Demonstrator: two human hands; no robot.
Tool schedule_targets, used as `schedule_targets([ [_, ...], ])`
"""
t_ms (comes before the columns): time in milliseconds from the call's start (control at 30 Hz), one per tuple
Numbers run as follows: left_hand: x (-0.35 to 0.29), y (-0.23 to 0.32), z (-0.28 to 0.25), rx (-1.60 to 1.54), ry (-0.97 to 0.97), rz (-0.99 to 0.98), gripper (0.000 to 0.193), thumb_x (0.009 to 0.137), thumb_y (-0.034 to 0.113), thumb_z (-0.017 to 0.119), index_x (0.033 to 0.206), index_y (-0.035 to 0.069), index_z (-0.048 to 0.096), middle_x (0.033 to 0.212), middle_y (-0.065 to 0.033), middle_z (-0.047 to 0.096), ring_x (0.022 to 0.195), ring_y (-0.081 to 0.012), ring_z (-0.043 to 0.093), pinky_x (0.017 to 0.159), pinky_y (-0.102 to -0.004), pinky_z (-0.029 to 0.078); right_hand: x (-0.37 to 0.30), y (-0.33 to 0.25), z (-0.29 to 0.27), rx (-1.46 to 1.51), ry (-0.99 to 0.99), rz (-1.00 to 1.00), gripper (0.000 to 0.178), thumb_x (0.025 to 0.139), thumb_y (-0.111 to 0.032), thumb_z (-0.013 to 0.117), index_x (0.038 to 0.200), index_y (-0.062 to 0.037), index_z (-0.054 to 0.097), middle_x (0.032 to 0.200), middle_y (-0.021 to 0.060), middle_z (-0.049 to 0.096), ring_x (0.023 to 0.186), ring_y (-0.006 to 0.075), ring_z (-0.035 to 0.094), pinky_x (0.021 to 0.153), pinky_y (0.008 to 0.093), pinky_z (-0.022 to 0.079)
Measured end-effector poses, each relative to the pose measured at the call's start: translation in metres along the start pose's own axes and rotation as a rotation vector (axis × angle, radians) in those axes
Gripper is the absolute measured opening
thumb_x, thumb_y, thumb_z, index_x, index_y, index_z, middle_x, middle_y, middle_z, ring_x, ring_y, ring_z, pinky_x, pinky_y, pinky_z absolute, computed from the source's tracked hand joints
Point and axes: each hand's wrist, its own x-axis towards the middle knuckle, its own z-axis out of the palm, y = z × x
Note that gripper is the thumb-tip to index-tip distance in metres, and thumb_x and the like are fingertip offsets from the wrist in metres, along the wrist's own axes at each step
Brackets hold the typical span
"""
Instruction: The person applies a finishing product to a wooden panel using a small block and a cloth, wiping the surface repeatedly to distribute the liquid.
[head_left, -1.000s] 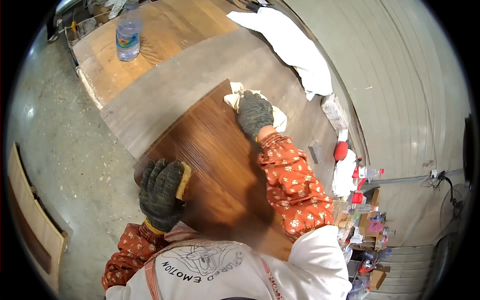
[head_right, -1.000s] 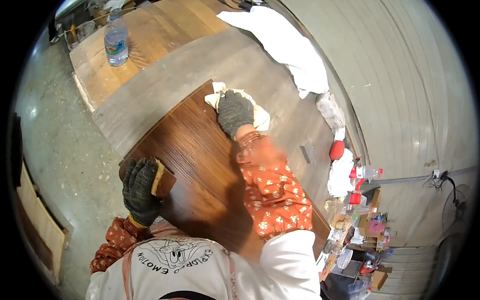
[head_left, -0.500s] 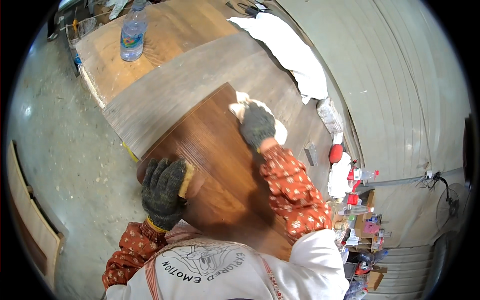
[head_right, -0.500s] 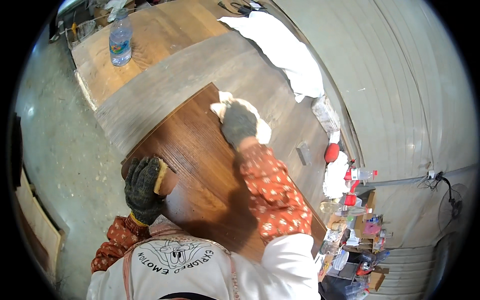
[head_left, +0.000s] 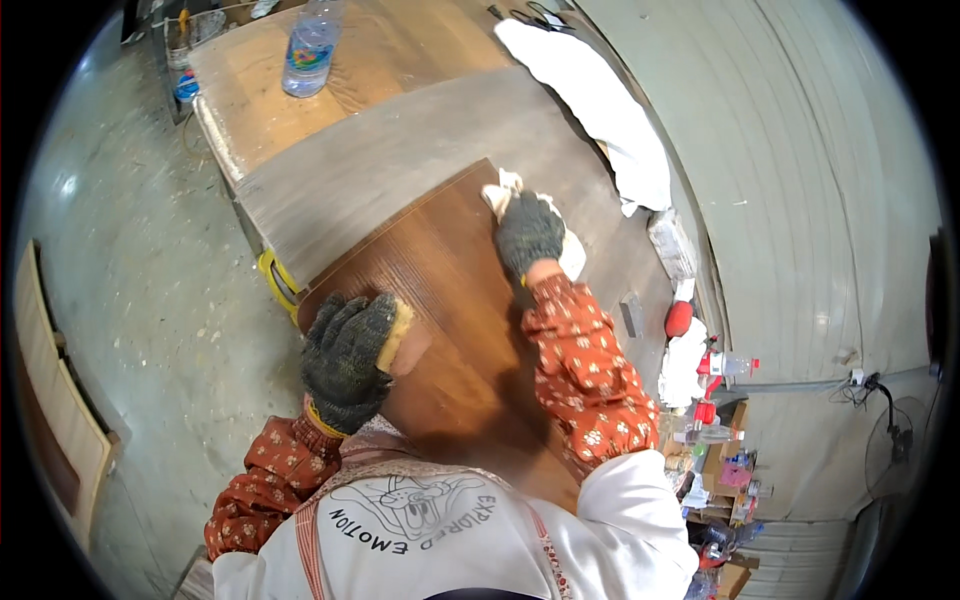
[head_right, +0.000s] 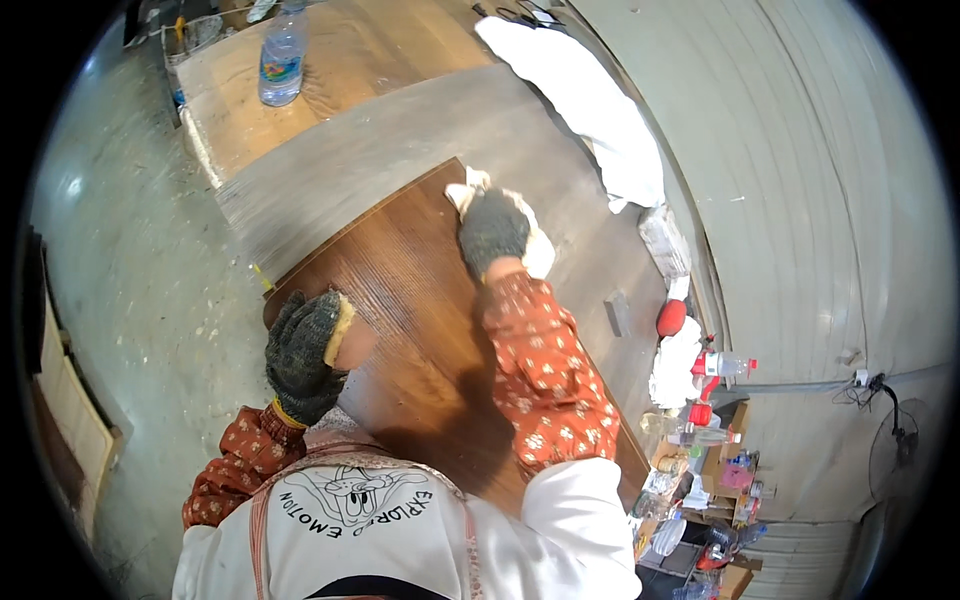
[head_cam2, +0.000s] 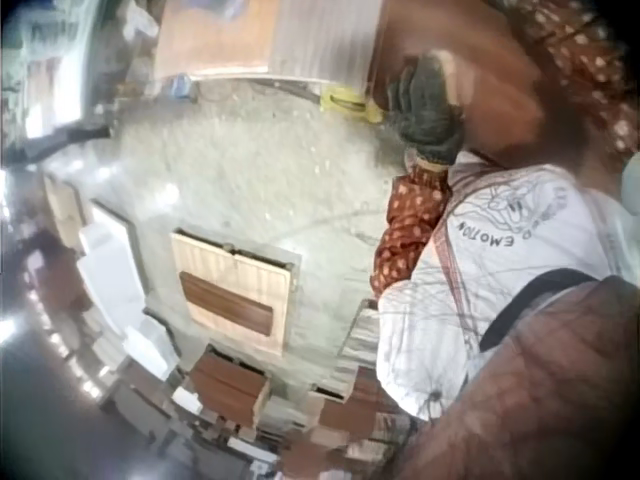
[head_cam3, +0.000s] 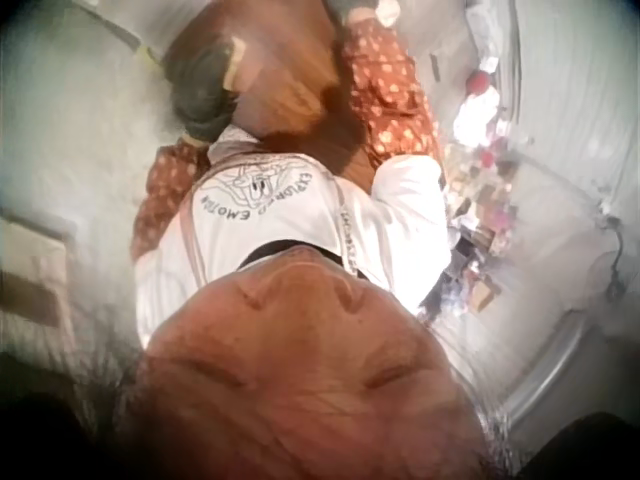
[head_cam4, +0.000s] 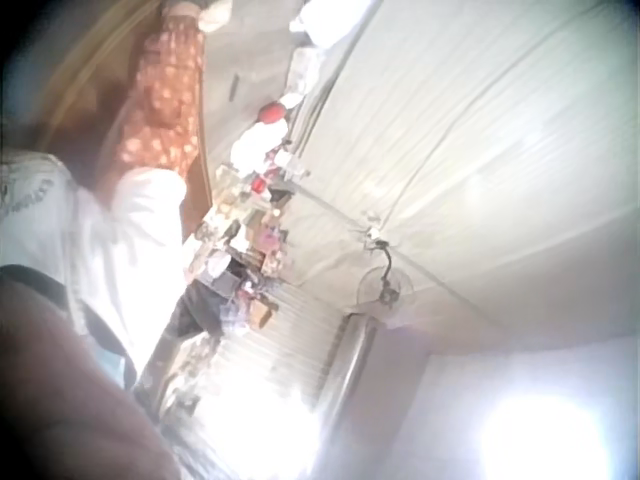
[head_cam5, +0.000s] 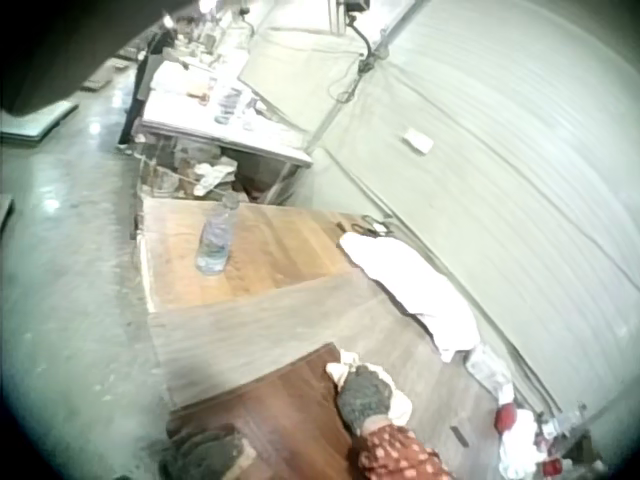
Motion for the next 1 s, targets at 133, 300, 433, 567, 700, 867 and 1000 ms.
schedule_targets([
  [133,0.004,0.002,-0.003,-0.062,0.036,0.001,0.038,0.082,0.020,0.056,0.115,0.003,0.058,0.118,-0.0156,0.058,0.101,-0.0330,0.057,0.094,-0.0509,0.041,0.027,-0.026,0.002,-0.059,-0.153,0.068,0.029,0.083,-0.020,0.053,0.107,-0.0049,0.059,0.100,0.0156,0.061,0.093,0.0345,0.060,0.078,0.0450,0.048],
  [300,-0.009,-0.001,-0.005,-0.051,0.112,0.032,0.039,0.079,0.018,0.062,0.113,-0.001,0.058,0.116,-0.0180,0.059,0.104,-0.0374,0.058,0.091,-0.0461,0.044,-0.017,-0.068,-0.015,-0.076,-0.102,-0.335,0.043,0.079,-0.018,0.055,0.121,-0.0092,0.054,0.121,0.0145,0.052,0.103,0.0323,0.055,0.082,0.0424,0.046],
  [433,-0.009,-0.002,-0.004,-0.162,0.140,0.015,0.038,0.074,0.011,0.066,0.110,0.002,0.060,0.111,-0.0137,0.063,0.094,-0.0320,0.062,0.081,-0.0421,0.048,0.007,-0.055,-0.026,-0.031,-0.261,-0.111,0.043,0.081,-0.017,0.051,0.124,-0.0113,0.053,0.117,0.0150,0.057,0.109,0.0328,0.053,0.092,0.0400,0.042],
  [567,-0.021,-0.002,0.007,-0.219,0.170,-0.014,0.037,0.073,0.011,0.067,0.109,0.005,0.062,0.107,-0.0076,0.065,0.093,-0.0260,0.063,0.077,-0.0400,0.049,0.020,-0.059,-0.020,-0.073,0.042,-0.434,0.027,0.082,-0.016,0.054,0.108,-0.0153,0.061,0.113,0.0102,0.058,0.091,0.0234,0.062,0.076,0.0394,0.049],
  [700,-0.043,-0.001,0.014,-0.200,0.103,0.003,0.036,0.071,0.012,0.067,0.107,0.009,0.063,0.106,-0.0108,0.063,0.097,-0.0312,0.060,0.084,-0.0433,0.048,-0.032,-0.151,-0.034,-0.075,-0.079,-0.693,0.038,0.084,-0.020,0.050,0.121,-0.0143,0.055,0.122,0.0124,0.054,0.099,0.0264,0.059,0.081,0.0417,0.048],
  [867,-0.068,-0.017,0.029,-0.333,-0.018,0.024,0.039,0.069,0.014,0.070,0.105,0.004,0.060,0.111,-0.0154,0.061,0.101,-0.0352,0.058,0.091,-0.0486,0.045,0.015,-0.126,-0.036,0.029,-0.363,-0.498,0.054,0.077,-0.022,0.059,0.125,-0.0010,0.047,0.120,0.0168,0.054,0.094,0.0276,0.058,0.079,0.0412,0.048],
  [1000,-0.048,-0.014,0.026,-0.323,0.108,0.048,0.041,0.069,0.016,0.071,0.107,0.005,0.060,0.114,-0.0151,0.061,0.102,-0.0359,0.058,0.092,-0.0485,0.045,0.033,-0.105,-0.050,-0.206,-0.350,-0.703,0.055,0.075,-0.022,0.063,0.124,-0.0048,0.047,0.116,0.0184,0.052,0.107,0.0301,0.054,0.082,0.0418,0.047],
])
